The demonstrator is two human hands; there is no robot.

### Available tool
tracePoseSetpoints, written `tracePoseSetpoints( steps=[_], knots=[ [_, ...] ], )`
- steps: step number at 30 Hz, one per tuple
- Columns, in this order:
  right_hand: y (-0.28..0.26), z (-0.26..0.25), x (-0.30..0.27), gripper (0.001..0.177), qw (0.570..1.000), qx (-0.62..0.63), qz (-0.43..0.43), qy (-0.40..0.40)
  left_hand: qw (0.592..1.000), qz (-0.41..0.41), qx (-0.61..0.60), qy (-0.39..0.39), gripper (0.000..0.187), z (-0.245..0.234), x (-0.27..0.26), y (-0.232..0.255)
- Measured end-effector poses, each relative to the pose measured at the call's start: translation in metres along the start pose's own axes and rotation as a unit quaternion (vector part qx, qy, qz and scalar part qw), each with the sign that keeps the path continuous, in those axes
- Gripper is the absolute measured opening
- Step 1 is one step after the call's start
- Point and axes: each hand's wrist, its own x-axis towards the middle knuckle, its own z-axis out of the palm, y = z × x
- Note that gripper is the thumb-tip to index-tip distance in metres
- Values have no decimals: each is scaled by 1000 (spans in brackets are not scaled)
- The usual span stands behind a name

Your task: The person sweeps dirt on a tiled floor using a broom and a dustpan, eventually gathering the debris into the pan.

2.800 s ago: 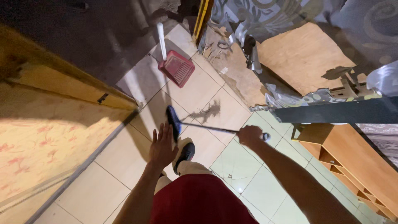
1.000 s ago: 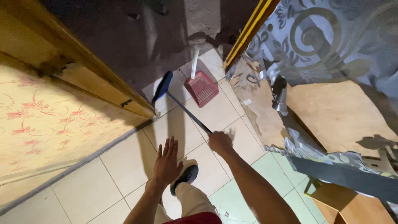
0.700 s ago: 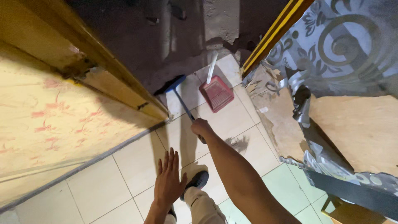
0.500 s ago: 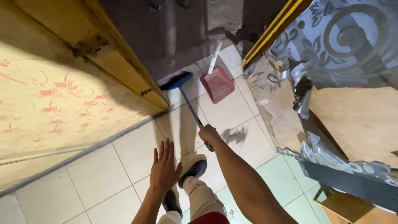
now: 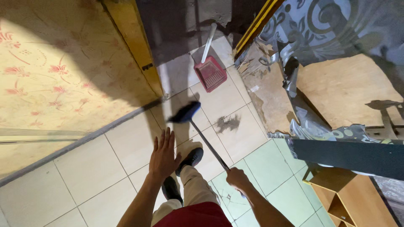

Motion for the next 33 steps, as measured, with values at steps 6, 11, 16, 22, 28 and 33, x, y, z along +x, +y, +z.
tracePoseSetpoints(
  steps=[6, 11, 16, 22, 28, 33],
  knots=[
    [56, -11, -28, 38, 986, -162, -25, 13, 1000, -3, 9, -28, 89, 6, -59, -14],
    [-1, -49, -88, 39, 981, -158, -86, 69, 999, 23, 31, -18, 87, 5, -74, -16],
    [-68, -18, -84, 33, 951, -249, -165, 84, 998, 34, 28, -46, 85, 8, -67, 3],
    [-44, -39, -15, 28, 934, -320, -140, 73, 994, 36, 26, -96, 90, 9, -38, 28],
    [35, -155, 23, 34, 929, -346, -73, 108, 992, 62, 32, -106, 88, 13, 11, 45],
    [86, -231, 38, 37, 924, -365, -37, 107, 989, 77, 47, -117, 89, 9, 57, 58]
  ],
)
